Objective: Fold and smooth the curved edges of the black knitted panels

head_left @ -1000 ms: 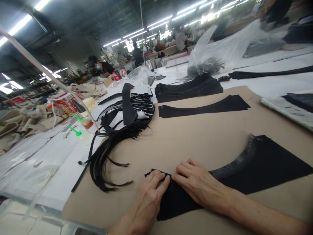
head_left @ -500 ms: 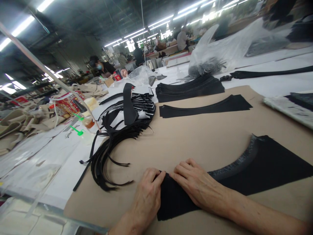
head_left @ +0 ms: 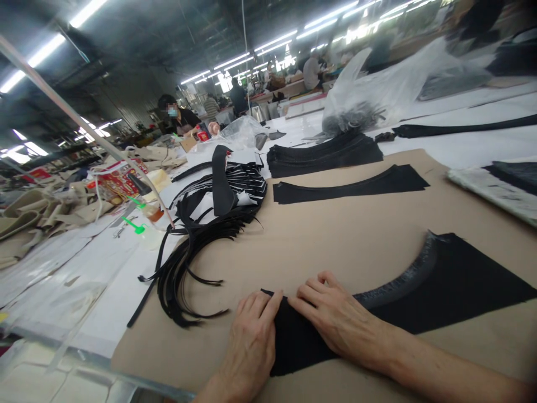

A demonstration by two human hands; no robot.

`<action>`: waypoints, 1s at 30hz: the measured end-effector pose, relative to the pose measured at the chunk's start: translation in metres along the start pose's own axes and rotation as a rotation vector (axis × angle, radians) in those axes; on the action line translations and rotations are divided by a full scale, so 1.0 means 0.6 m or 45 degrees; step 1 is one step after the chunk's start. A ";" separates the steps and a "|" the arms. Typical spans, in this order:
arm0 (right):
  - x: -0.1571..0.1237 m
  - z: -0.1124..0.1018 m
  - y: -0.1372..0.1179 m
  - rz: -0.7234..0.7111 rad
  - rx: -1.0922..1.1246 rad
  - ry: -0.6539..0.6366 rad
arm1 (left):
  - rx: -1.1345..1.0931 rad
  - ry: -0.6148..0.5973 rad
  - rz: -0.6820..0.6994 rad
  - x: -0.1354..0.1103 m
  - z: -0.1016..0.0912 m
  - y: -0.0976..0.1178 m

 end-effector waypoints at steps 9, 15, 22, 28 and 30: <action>0.016 -0.039 0.020 0.325 0.091 -0.123 | 0.086 0.152 -0.085 0.022 -0.017 -0.013; 0.036 -0.042 0.030 0.422 0.133 -0.276 | -0.193 -0.097 -0.271 0.068 0.001 0.030; 0.037 -0.045 0.043 0.422 0.209 -0.327 | -0.269 -0.233 -0.293 0.092 0.010 0.044; 0.025 -0.038 0.046 0.425 0.289 -0.275 | -0.320 -0.278 -0.253 0.098 0.013 0.040; 0.020 -0.037 0.045 0.395 0.329 -0.251 | -0.286 -0.291 -0.235 0.097 0.012 0.041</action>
Point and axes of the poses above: each hand's wrist, its own x-axis towards the middle knuckle, its own z-axis out of the palm, y = z × x, the point moved 1 cm from there along x, towards the middle knuckle, and after that the axes turned 12 degrees about y, right-handed, at the moved point
